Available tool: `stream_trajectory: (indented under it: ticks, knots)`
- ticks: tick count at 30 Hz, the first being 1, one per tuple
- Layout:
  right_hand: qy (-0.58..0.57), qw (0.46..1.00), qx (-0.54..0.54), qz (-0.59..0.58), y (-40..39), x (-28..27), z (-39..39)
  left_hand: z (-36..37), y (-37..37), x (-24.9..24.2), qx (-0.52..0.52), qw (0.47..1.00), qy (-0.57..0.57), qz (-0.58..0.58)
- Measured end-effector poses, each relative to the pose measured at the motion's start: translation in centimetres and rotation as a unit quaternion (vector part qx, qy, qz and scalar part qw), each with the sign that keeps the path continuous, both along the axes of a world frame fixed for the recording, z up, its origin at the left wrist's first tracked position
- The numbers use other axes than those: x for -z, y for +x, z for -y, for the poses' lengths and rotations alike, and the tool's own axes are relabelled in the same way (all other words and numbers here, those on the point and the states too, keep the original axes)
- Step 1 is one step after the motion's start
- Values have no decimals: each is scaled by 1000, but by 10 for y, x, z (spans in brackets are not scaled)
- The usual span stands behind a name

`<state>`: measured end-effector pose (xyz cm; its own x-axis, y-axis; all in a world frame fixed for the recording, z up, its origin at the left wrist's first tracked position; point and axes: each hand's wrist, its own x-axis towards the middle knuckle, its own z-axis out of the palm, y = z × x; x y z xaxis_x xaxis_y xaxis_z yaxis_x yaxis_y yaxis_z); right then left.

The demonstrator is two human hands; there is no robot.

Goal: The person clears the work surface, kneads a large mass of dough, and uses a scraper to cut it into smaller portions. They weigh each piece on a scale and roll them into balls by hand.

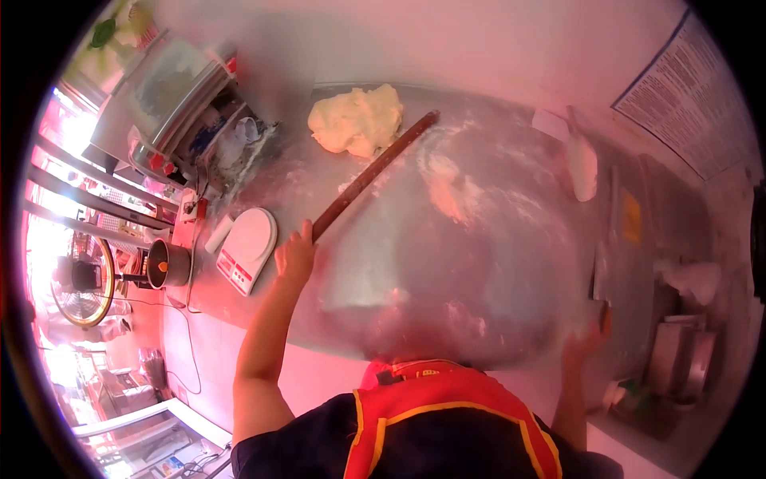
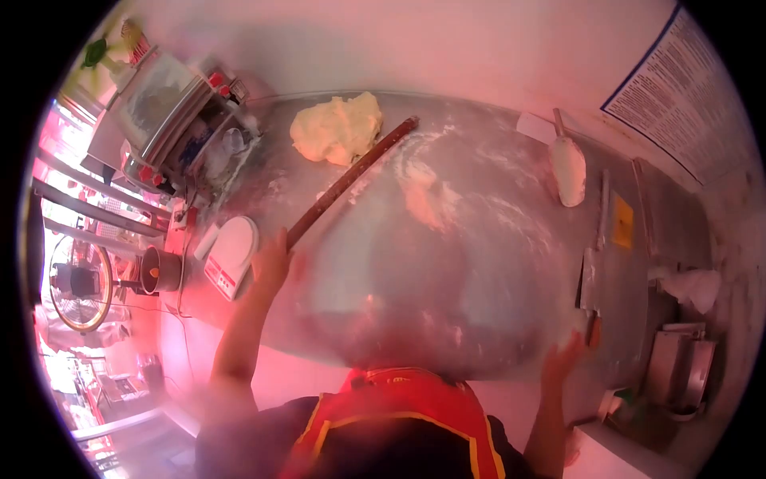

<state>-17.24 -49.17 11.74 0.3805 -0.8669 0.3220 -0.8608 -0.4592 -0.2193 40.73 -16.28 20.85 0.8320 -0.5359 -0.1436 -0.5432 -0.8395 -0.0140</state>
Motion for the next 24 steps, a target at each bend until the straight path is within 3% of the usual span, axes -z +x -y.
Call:
stream_trajectory:
  ticks: [2,6,9,12,17,21,24]
  knots:
    - [73,997,14,39,16,-3,-2,-6,-18,22,20,997,-38,-64]
    - [61,995,-47,69,25,3,11,-2,-52,26,-40,950,-158,-266]
    - [100,989,-39,100,36,-8,5,4,-75,27,-33,952,-214,-216]
    - [105,985,-46,132,32,-13,2,15,-116,52,-27,979,-188,-76]
    - [119,979,-87,140,28,-21,-2,68,-179,69,-64,955,-205,-205]
    - [111,966,-137,189,36,-41,3,101,-217,67,-74,901,-311,-294]
    - [181,944,-141,236,49,-48,4,116,-257,37,-56,906,-325,-266]
